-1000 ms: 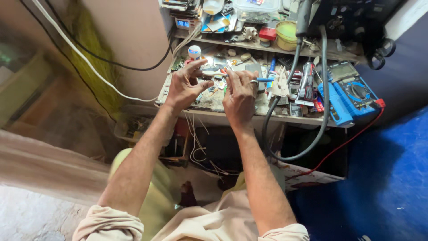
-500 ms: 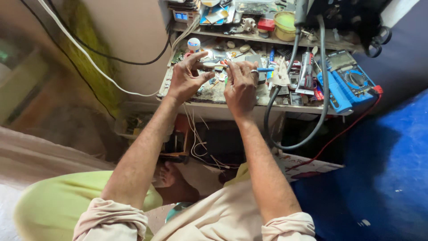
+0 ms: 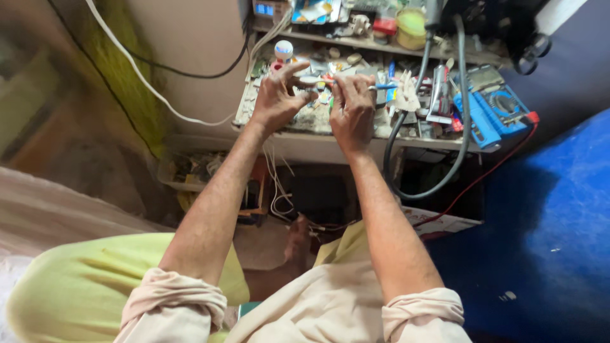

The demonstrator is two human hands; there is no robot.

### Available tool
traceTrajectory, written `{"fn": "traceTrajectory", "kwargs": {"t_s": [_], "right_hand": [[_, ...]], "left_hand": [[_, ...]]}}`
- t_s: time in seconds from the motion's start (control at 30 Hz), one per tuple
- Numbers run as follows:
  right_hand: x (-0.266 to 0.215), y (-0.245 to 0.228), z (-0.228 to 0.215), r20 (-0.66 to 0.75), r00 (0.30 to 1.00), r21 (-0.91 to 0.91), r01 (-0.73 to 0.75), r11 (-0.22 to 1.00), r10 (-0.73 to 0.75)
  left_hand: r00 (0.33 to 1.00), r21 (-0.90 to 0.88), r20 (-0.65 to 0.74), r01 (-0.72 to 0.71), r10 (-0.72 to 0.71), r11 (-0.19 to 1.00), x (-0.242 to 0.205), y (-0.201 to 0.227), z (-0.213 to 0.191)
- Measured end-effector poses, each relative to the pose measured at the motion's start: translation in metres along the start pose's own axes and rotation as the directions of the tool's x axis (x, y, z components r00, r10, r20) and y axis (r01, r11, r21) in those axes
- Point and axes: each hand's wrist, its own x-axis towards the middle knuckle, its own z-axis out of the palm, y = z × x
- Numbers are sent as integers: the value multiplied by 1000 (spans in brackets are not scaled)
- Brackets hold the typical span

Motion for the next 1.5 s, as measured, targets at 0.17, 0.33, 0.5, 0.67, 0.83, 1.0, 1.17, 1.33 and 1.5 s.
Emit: {"fn": "traceTrajectory", "kwargs": {"t_s": [0.17, 0.33, 0.5, 0.67, 0.83, 1.0, 1.17, 1.33, 1.5], "right_hand": [[2, -1, 3, -27, 998, -19, 58, 998, -58], [2, 1, 6, -26, 998, -13, 55, 998, -55], [1, 1, 8, -15, 999, -12, 34, 999, -35], [-1, 5, 8, -5, 999, -20, 35, 999, -35], [2, 5, 7, -17, 998, -16, 53, 998, -53], [-2, 6, 7, 14, 1000, 14, -2, 1000, 2], [3, 3, 7, 5, 998, -2, 66, 998, -66], [7, 7, 9, -7, 997, -34, 77, 996, -77], [2, 6, 8, -11, 998, -7, 59, 998, -59]], "left_hand": [[999, -22, 14, -39, 39, 999, -1, 1, -3], [1000, -5, 16, 21, -21, 1000, 2, -2, -4], [997, -45, 21, -71, 72, 996, 2, -7, -3], [1000, -50, 29, -8, 10, 999, 3, -7, -1], [999, -19, 36, 38, -37, 999, 3, 4, -5], [991, 11, 29, 132, -132, 991, 0, 1, -3], [999, -94, -1, -44, 44, 995, 1, -1, -3], [1000, -5, -2, -17, 17, 1000, 5, 1, -3], [1000, 15, 9, 19, -19, 1000, -3, 6, -2]]}}
